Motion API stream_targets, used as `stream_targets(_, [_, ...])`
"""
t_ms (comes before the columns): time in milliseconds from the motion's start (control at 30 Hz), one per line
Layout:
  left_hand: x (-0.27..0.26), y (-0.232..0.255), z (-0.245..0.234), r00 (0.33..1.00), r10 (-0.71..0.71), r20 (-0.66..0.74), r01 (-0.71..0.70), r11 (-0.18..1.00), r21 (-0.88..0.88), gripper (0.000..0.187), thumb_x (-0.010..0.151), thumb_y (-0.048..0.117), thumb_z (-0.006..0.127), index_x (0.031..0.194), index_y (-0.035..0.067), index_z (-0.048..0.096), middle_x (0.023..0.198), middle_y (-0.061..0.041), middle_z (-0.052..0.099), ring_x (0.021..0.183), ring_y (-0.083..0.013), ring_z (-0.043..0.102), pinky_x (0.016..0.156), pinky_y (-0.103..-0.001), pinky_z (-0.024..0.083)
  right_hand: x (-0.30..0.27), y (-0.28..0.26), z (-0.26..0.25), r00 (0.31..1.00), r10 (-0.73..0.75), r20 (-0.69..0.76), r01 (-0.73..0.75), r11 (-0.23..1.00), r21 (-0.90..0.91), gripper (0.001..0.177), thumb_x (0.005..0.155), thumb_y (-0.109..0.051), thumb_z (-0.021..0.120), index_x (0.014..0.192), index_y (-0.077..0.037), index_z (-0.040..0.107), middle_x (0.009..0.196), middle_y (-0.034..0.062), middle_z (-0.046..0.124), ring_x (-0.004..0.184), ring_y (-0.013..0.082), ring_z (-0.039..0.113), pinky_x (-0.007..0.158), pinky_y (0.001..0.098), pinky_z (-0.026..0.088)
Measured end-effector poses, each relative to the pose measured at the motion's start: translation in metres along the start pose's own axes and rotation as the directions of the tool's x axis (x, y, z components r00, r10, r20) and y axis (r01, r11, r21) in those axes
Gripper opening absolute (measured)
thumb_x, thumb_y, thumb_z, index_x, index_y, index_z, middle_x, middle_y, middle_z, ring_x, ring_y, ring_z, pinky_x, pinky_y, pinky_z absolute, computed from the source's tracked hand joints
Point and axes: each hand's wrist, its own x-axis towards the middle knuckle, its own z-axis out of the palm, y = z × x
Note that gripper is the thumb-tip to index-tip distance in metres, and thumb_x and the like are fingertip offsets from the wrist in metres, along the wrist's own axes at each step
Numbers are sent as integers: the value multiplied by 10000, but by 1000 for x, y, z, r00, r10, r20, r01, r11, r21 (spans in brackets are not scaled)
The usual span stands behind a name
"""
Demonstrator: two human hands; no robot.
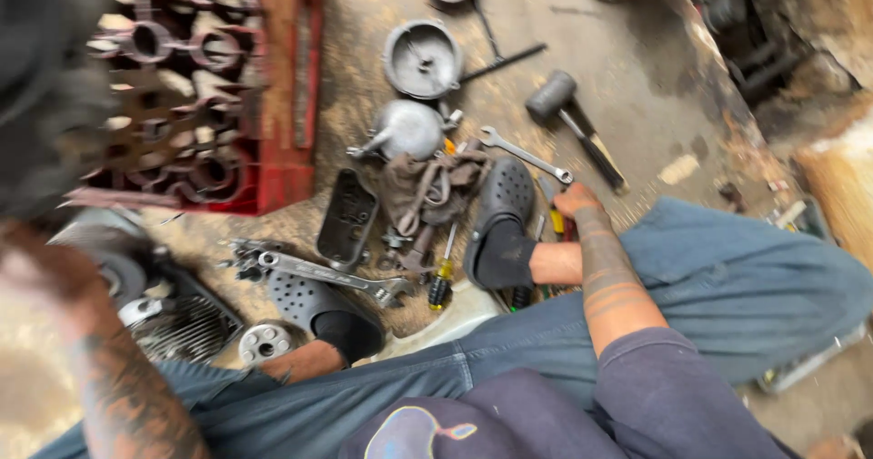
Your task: The person sits on the floor and works on a disassembled engine block, using a hammer to tap components and a pipe wrench to tighten bolts. They also use a screwdriver and a brush to clean parts, and retrieve a wrench from a wall-mounted tool rack.
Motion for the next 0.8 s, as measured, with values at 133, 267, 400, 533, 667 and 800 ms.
stream_targets(133, [13, 134, 59, 991, -101, -90, 102, 995, 6, 785, 1035, -32, 491, 1670, 205, 95, 1771, -201, 194, 1649, -433, 356, 1362, -508, 316, -5, -17, -15, 993, -113, -39, 111, 992, -59, 578, 812, -314, 706, 1273, 33, 674, 1182, 229, 719, 1063, 378, 684, 935, 458, 535])
stream_targets(267, [44, 228, 85, 994, -34, 106, -6, 933, 361, 809, 1049, 492, 616, 1561, 95, 132, 1495, -304, 429, 1321, -479, 523, 1140, -542, 380, 0, -21, -17, 987, -159, -18, 159, 987, -21, 662, 782, -333, 734, 1291, 84, 664, 1232, 303, 674, 1137, 422, 619, 977, 490, 495])
stream_targets(400, [63, 261, 85, 980, -149, 133, 137, 986, 93, 951, 911, 344, 936, 1436, 75, 190, 1406, -376, 461, 1275, -543, 505, 992, -631, 524, 53, -7, -1, 991, -136, -20, 137, 990, 45, 591, 775, -457, 806, 1116, 24, 761, 851, 201, 803, 1061, 419, 724, 937, 510, 520])
stream_targets(533, [56, 275, 78, 964, -217, 155, 215, 976, 28, 907, 910, 316, 888, 1431, 66, 190, 1394, -365, 488, 1255, -537, 533, 958, -608, 543, 101, 4, -10, 977, -78, -201, 75, 997, -19, 627, 709, -484, 750, 1180, -71, 764, 1117, 275, 773, 1165, 435, 686, 965, 528, 545])
stream_targets(667, [53, 305, 68, 915, -361, 180, 324, 924, 205, 1055, 858, 392, 889, 1467, 85, 84, 1459, -475, 341, 1300, -673, 427, 1045, -692, 455, 40, -52, -52, 856, -187, -483, 340, 905, 254, 419, 818, -388, 798, 1078, -103, 634, 986, 199, 730, 930, 358, 714, 778, 473, 573])
stream_targets(800, [35, 337, 58, 798, -578, 170, 327, 652, 684, 1031, 845, 585, 795, 1526, -2, 290, 1365, -353, 504, 1273, -484, 552, 1032, -589, 492, -204, -183, -110, 615, -581, -533, 789, 457, 412, 329, 1007, -146, 725, 1107, 93, 523, 775, 210, 595, 577, 270, 617, 507, 371, 541])
